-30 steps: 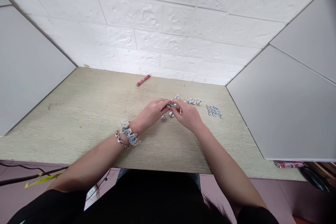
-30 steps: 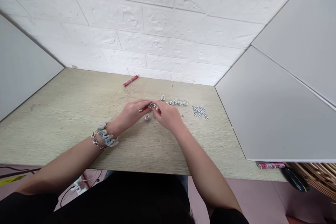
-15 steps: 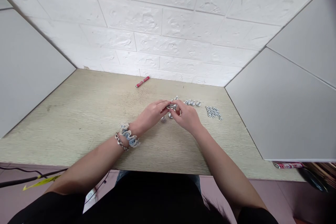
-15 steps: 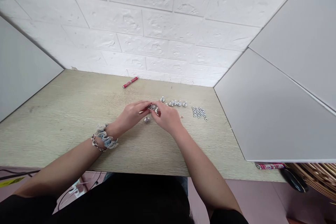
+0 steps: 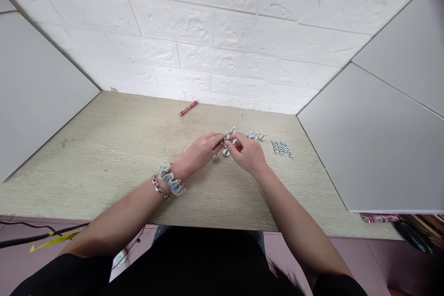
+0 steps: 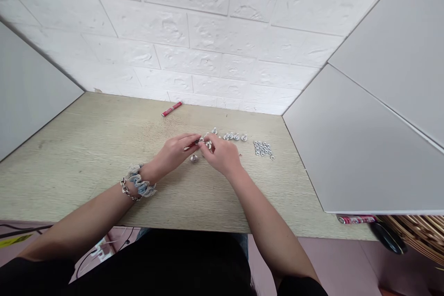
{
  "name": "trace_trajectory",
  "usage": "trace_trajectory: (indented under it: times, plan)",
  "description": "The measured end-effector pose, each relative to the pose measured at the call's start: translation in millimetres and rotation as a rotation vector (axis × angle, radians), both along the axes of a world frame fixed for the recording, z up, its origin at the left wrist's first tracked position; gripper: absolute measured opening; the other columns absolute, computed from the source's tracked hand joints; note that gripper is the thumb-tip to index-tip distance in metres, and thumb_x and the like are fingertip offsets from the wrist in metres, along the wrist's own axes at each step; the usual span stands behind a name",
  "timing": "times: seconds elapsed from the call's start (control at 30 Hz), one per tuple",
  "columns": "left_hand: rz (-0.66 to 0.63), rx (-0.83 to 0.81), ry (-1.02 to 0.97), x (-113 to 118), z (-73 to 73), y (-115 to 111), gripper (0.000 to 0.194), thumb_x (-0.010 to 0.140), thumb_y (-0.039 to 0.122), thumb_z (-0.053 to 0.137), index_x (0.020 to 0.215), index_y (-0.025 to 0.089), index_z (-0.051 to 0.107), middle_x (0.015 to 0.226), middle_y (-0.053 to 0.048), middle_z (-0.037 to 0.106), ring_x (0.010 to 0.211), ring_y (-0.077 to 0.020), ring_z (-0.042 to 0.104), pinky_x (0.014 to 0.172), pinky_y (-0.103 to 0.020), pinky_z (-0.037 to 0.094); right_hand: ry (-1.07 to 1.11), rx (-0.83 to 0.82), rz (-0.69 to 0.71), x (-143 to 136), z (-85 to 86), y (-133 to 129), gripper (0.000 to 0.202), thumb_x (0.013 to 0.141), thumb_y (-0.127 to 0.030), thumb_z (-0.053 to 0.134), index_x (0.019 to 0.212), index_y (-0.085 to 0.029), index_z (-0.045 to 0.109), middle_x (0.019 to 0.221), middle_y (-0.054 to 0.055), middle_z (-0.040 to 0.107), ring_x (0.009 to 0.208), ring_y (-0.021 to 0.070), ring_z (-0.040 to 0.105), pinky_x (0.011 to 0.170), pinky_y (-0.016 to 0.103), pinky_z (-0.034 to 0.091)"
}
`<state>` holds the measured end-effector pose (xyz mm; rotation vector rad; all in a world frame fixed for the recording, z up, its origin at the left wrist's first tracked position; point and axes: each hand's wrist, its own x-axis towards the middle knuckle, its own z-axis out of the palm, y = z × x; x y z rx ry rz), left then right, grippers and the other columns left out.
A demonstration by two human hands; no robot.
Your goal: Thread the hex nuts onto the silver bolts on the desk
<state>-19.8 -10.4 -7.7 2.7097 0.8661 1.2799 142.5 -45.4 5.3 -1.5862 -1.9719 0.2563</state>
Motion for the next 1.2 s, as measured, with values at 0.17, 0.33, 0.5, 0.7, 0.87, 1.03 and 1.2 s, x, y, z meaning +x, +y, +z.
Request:
trace_trajectory:
  times: [0.17, 0.33, 0.5, 0.7, 0.87, 1.03, 1.2]
  plan:
    - [-0.013, -0.010, 0.016, -0.4, -0.6, 0.3, 0.024, 0.081, 0.018, 0.052, 0.104, 0.013, 0.055, 0.097, -0.007, 0.064, 0.086, -0.0127, 0.061, 0.076, -0.023, 0.051, -0.004, -0.006, 0.064, -3.2, 0.1, -0.1, 0.022, 0.079, -0.033, 0.047, 0.097, -0.023, 0.053, 0.060, -0.004, 0.056, 0.052, 0.0102, 0.049, 0.052, 0.021, 0.030]
    - [-0.017, -0.010, 0.018, 0.6, -1.5, -0.3, 0.023, 0.081, 0.020, 0.052, 0.102, 0.013, 0.055, 0.095, -0.007, 0.064, 0.085, -0.0123, 0.061, 0.076, -0.022, 0.051, -0.032, -0.021, 0.028, -1.5, -0.8, 0.9, 0.027, 0.085, -0.039, 0.037, 0.078, -0.021, 0.057, 0.056, -0.002, 0.054, 0.052, 0.0113, 0.048, 0.050, 0.022, 0.027]
    - [-0.007, 0.005, 0.000, 1.0, -1.1, -0.1, 0.023, 0.081, 0.021, 0.052, 0.102, 0.012, 0.055, 0.095, -0.007, 0.065, 0.085, -0.0127, 0.061, 0.075, -0.023, 0.051, 0.042, -0.001, 0.008, -0.5, -0.3, -0.5, 0.027, 0.084, -0.041, 0.038, 0.080, -0.021, 0.056, 0.055, -0.003, 0.054, 0.050, 0.0104, 0.048, 0.050, 0.022, 0.029]
    - [-0.023, -0.032, 0.004, 0.3, 0.6, -1.2, 0.024, 0.082, 0.019, 0.051, 0.105, 0.013, 0.055, 0.096, -0.007, 0.064, 0.086, -0.0123, 0.061, 0.076, -0.023, 0.051, 0.032, 0.000, 0.046, -3.8, -1.6, -0.3, 0.021, 0.078, -0.031, 0.047, 0.095, -0.023, 0.054, 0.057, -0.005, 0.054, 0.050, 0.0098, 0.048, 0.051, 0.021, 0.030]
    - [-0.019, -0.020, 0.018, 0.7, -0.9, -1.5, 0.023, 0.082, 0.020, 0.051, 0.104, 0.012, 0.055, 0.097, -0.008, 0.064, 0.088, -0.0130, 0.061, 0.077, -0.023, 0.051, -0.001, -0.033, 0.013, -1.9, -1.3, -0.1, 0.033, 0.085, -0.041, 0.034, 0.073, -0.021, 0.056, 0.053, -0.001, 0.053, 0.051, 0.0116, 0.048, 0.050, 0.022, 0.027]
    - [-0.007, -0.025, 0.006, 0.5, -1.5, -0.4, 0.023, 0.082, 0.021, 0.051, 0.103, 0.013, 0.056, 0.097, -0.007, 0.064, 0.087, -0.0130, 0.061, 0.077, -0.024, 0.051, 0.061, -0.024, -0.009, -1.4, 1.5, -1.5, 0.027, 0.083, -0.042, 0.038, 0.076, -0.021, 0.054, 0.048, -0.004, 0.048, 0.046, 0.0099, 0.044, 0.049, 0.022, 0.027]
    - [-0.019, -0.046, 0.025, -0.3, -0.6, -0.8, 0.025, 0.082, 0.019, 0.050, 0.106, 0.013, 0.055, 0.098, -0.007, 0.064, 0.087, -0.0129, 0.061, 0.076, -0.024, 0.051, 0.033, -0.029, 0.040, -5.0, 0.5, -1.1, 0.020, 0.079, -0.033, 0.045, 0.094, -0.023, 0.053, 0.056, -0.005, 0.053, 0.050, 0.0103, 0.047, 0.050, 0.021, 0.029]
